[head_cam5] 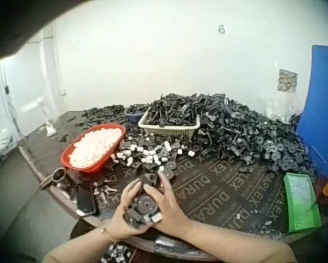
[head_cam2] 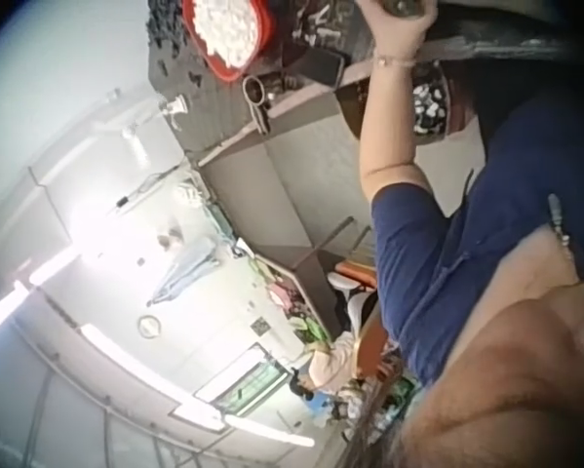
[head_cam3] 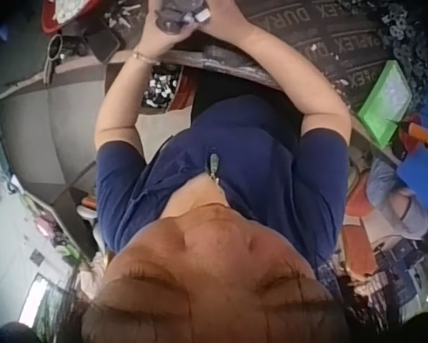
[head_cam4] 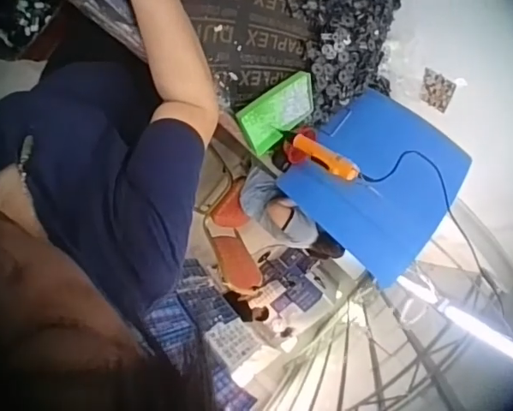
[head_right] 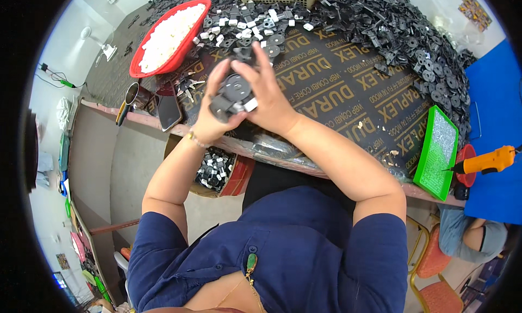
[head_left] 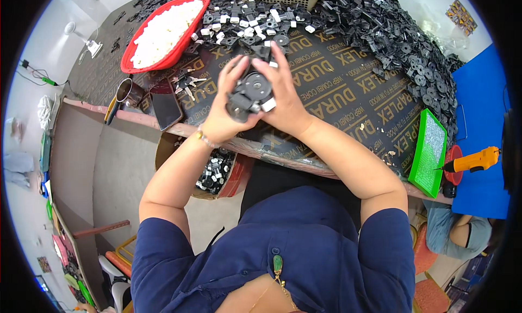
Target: Assembling small electromechanical parts at a factory workbench.
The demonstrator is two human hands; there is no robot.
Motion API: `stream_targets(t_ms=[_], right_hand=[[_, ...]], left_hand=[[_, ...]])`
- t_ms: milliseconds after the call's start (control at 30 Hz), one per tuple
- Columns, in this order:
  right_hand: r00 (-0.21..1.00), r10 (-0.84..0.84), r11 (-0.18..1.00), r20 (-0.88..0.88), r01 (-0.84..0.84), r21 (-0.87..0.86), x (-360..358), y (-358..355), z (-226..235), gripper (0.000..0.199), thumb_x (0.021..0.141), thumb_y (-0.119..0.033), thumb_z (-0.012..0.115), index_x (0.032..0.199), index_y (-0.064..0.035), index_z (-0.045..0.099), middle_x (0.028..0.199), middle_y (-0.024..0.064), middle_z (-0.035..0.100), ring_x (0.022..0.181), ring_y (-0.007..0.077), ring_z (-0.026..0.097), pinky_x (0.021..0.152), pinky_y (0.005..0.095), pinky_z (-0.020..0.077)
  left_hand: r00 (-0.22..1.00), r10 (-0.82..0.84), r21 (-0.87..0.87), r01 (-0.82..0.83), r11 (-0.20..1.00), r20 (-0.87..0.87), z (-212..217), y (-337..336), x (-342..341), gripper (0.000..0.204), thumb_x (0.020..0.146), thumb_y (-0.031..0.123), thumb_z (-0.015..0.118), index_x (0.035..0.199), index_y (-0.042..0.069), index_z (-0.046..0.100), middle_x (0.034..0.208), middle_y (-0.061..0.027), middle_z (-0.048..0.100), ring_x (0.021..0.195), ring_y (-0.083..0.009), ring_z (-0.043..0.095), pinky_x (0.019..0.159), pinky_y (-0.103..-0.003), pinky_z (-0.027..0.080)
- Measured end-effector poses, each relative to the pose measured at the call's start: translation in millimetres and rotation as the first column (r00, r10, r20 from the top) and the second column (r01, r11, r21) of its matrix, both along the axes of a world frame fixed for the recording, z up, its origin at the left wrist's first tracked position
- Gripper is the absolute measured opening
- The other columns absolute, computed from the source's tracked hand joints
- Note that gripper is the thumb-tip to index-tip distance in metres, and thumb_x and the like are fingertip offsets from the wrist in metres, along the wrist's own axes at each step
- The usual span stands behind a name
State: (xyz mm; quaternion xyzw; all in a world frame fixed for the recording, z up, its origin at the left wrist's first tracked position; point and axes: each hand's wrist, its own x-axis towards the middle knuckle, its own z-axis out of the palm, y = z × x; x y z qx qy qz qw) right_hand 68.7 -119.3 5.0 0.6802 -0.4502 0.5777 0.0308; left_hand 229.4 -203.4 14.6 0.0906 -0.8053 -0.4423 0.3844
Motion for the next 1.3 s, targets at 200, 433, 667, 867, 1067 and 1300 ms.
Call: stream_targets(t_ms=[200, 433, 667, 867, 1067, 1300], right_hand=[[0.938, 0.308, 0.919, -0.161, -0.337, -0.205, 79.6, 2.0, 18.7, 0.057, 0.085, -0.009, 0.077, 0.137, -0.0246, 0.061, 0.164, 0.0241, 0.022, 0.141, 0.0458, 0.040, 0.112, 0.0488, 0.0394], [0.834, 0.547, 0.820, -0.076, -0.552, -0.154, 205.4, -3.0, -56.1, 0.069, 0.084, -0.003, 0.067, 0.145, -0.0291, 0.048, 0.165, 0.0209, 0.017, 0.124, 0.0460, 0.054, 0.101, 0.0484, 0.0503], [0.891, 0.322, 0.769, -0.320, -0.049, 0.637, 185.7, 0.5, -105.5, 0.055, 0.087, -0.006, 0.063, 0.140, -0.0044, 0.048, 0.154, 0.0217, 0.039, 0.134, 0.0400, 0.050, 0.104, 0.0456, 0.0496], [0.987, 0.063, 0.972, -0.149, -0.026, 0.236, 49.0, 10.4, 10.7, 0.021, 0.087, -0.006, 0.066, 0.108, -0.0035, 0.068, 0.099, 0.0132, 0.068, 0.094, 0.0342, 0.066, 0.087, 0.0429, 0.0536], [0.701, -0.315, 0.705, -0.640, 0.624, 0.337, -55.5, -17.2, -10.1, 0.062, 0.095, -0.039, 0.067, 0.148, -0.0122, 0.049, 0.158, 0.0199, 0.037, 0.145, 0.0421, 0.034, 0.117, 0.0468, 0.0355], [0.857, -0.144, 0.873, -0.494, 0.346, 0.344, -35.5, 1.8, -20.9, 0.026, 0.083, -0.015, 0.077, 0.103, -0.0062, 0.064, 0.119, 0.0136, 0.058, 0.105, 0.0338, 0.062, 0.091, 0.0424, 0.0529]], left_hand=[[0.971, 0.171, -0.389, -0.224, 0.894, -0.167, 8.0, 34.5, 102.7, 0.107, 0.079, 0.058, 0.080, 0.159, 0.020, 0.020, 0.156, -0.0365, 0.020, 0.138, -0.0505, 0.041, 0.108, -0.057, 0.046], [0.770, 0.635, -0.134, -0.636, 0.760, -0.061, -79.2, 96.0, 219.1, 0.115, 0.074, 0.060, 0.084, 0.158, 0.015, 0.019, 0.158, -0.0286, 0.028, 0.147, -0.0481, 0.031, 0.117, -0.059, 0.035], [0.303, 0.515, -0.151, -0.731, 0.666, 0.801, -188.9, 24.0, 246.7, 0.123, 0.068, 0.050, 0.091, 0.163, 0.015, 0.020, 0.163, -0.0371, 0.010, 0.151, -0.0527, 0.013, 0.121, -0.056, 0.022], [0.304, 0.948, -0.301, -0.899, 0.320, 0.098, -96.5, 2.8, 215.3, 0.087, 0.098, 0.041, 0.063, 0.163, 0.009, 0.015, 0.167, -0.0290, -0.011, 0.154, -0.0460, -0.011, 0.123, -0.058, 0.000], [0.546, 0.802, -0.343, -0.822, 0.455, -0.243, -50.0, 20.1, 166.6, 0.085, 0.102, 0.043, 0.054, 0.163, 0.004, 0.008, 0.168, -0.0243, -0.015, 0.155, -0.0407, -0.015, 0.122, -0.059, -0.004], [0.413, 0.910, -0.235, -0.889, 0.393, -0.040, -70.5, 37.3, 172.5, 0.072, 0.105, 0.034, 0.042, 0.163, 0.006, 0.011, 0.168, -0.0246, -0.012, 0.156, -0.0373, -0.014, 0.123, -0.054, -0.004]])
